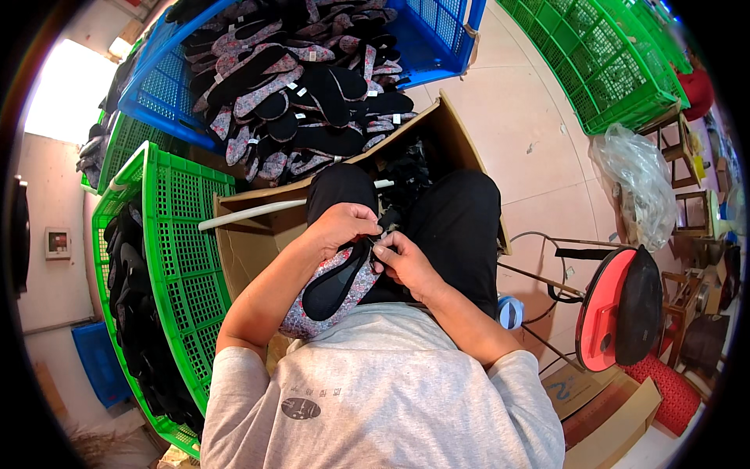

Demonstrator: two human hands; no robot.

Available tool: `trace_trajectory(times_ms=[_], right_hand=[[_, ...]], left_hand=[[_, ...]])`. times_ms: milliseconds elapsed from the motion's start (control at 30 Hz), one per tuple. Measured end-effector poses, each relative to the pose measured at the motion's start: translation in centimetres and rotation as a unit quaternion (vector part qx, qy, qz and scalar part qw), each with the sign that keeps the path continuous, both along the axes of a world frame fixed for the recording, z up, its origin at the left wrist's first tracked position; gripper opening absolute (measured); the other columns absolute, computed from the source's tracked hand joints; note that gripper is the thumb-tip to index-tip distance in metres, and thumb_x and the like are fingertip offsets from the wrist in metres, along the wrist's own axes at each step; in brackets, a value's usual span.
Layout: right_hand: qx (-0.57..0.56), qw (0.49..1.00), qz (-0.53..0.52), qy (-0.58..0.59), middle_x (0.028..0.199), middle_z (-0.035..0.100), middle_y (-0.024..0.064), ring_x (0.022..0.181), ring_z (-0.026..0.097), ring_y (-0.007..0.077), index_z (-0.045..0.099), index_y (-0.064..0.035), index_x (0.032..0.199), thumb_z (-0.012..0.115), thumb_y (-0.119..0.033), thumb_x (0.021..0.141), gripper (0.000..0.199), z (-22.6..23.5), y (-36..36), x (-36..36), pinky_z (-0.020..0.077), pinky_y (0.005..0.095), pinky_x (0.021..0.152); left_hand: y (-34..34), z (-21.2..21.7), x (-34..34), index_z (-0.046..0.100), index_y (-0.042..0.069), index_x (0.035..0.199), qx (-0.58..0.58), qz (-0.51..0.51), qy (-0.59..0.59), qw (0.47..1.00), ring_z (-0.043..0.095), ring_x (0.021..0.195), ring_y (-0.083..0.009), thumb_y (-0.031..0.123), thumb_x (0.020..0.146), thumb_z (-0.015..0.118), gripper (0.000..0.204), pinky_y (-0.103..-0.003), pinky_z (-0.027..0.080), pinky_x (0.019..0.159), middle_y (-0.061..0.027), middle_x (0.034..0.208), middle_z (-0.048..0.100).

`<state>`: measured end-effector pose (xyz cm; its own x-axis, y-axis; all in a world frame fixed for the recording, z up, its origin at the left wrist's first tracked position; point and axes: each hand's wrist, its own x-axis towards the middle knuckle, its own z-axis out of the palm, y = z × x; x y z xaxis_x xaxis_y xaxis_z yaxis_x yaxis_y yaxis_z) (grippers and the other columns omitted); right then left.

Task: The person sits on the floor and assembles slippers by hand. They pick up a patterned fabric upper and a black sole, then use a small tool to secure the two parts together. The person repeats this process for multiple slippers, placing the finished items into a green basket.

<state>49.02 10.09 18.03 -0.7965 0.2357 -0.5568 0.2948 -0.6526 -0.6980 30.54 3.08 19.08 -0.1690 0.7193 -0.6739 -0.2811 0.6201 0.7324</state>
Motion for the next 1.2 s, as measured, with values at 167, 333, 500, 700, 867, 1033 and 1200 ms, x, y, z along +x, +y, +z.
trace_trajectory(times_ms=[167, 333, 500, 700, 867, 1033, 1200], right_hand=[[-0.008, 1.0, 0.003, -0.015, 0.074, 0.06, 0.0008, 0.046, 0.035, 0.0028, 0.054, -0.0114, 0.098, 0.056, -0.016, 0.102, 0.006, 0.2, 0.1, 0.0, 0.0211, 0.0181, 0.041], [-0.036, 0.999, -0.004, -0.012, 0.074, 0.06, 0.0009, 0.047, 0.035, 0.0035, 0.054, -0.0121, 0.098, 0.057, -0.017, 0.101, 0.006, -0.2, 0.2, 0.1, 0.021, 0.0186, 0.041], [-0.061, 0.996, -0.043, 0.044, 0.078, 0.061, 0.0039, 0.051, 0.039, 0.0044, 0.053, -0.0121, 0.101, 0.056, -0.021, 0.102, 0.01, -0.8, -0.2, 0.7, 0.0244, 0.0184, 0.043], [-0.092, 0.988, -0.081, 0.094, 0.081, 0.061, 0.0048, 0.054, 0.041, 0.0041, 0.049, -0.012, 0.101, 0.056, -0.025, 0.103, 0.014, -1.7, -0.7, 1.3, 0.0269, 0.0175, 0.045], [-0.103, 0.982, -0.093, 0.125, 0.082, 0.061, 0.0043, 0.055, 0.042, 0.0042, 0.049, -0.0125, 0.1, 0.056, -0.026, 0.102, 0.016, -2.0, -0.8, 1.1, 0.0282, 0.0173, 0.045], [-0.099, 0.977, -0.104, 0.155, 0.082, 0.061, 0.0041, 0.055, 0.042, 0.0043, 0.049, -0.0119, 0.101, 0.056, -0.027, 0.103, 0.016, -1.4, -0.9, 0.6, 0.0288, 0.0174, 0.045], [-0.088, 0.976, -0.104, 0.17, 0.081, 0.06, 0.0029, 0.055, 0.041, 0.0037, 0.05, -0.0116, 0.101, 0.056, -0.031, 0.102, 0.021, -1.4, -0.7, 0.4, 0.0311, 0.0172, 0.046]], left_hand=[[0.0, -0.2, -0.1, 0.069, 0.006, 0.084, 0.0, -0.001, 0.005, 1.0, 0.051, 0.066, -0.007, 0.01, 0.083, 0.072, 0.005, -0.022, 0.039, 0.061, 0.0023, 0.073, 0.06], [0.5, 0.8, 0.3, 0.071, 0.003, 0.093, 0.009, 0.027, 0.037, 0.999, 0.054, 0.067, -0.0072, 0.009, 0.088, 0.068, 0.008, -0.023, 0.044, 0.06, 0.001, 0.075, 0.062], [0.5, 0.3, -0.6, 0.069, -0.005, 0.113, 0.121, 0.03, 0.23, 0.965, 0.061, 0.072, -0.0109, 0.01, 0.092, 0.063, 0.026, -0.024, 0.051, 0.067, -0.0034, 0.083, 0.069], [-2.4, 4.5, -1.0, 0.072, 0.002, 0.093, 0.134, -0.071, 0.31, 0.939, 0.065, 0.084, -0.0305, 0.004, 0.079, 0.066, 0.016, -0.038, 0.052, 0.082, -0.0126, 0.088, 0.067], [-4.6, 3.8, 0.2, 0.072, 0.007, 0.093, 0.297, -0.2, 0.375, 0.855, 0.059, 0.102, -0.025, 0.002, 0.071, 0.072, 0.023, -0.035, 0.048, 0.089, -0.0068, 0.103, 0.063], [-5.1, 3.9, 0.5, 0.073, 0.01, 0.093, 0.293, -0.203, 0.415, 0.837, 0.058, 0.098, -0.0254, 0.004, 0.072, 0.074, 0.022, -0.036, 0.049, 0.087, -0.0059, 0.101, 0.061], [-5.1, 3.5, 0.2, 0.074, 0.01, 0.091, 0.309, -0.216, 0.467, 0.8, 0.059, 0.099, -0.0257, 0.004, 0.072, 0.073, 0.02, -0.037, 0.05, 0.084, -0.0059, 0.1, 0.061]])
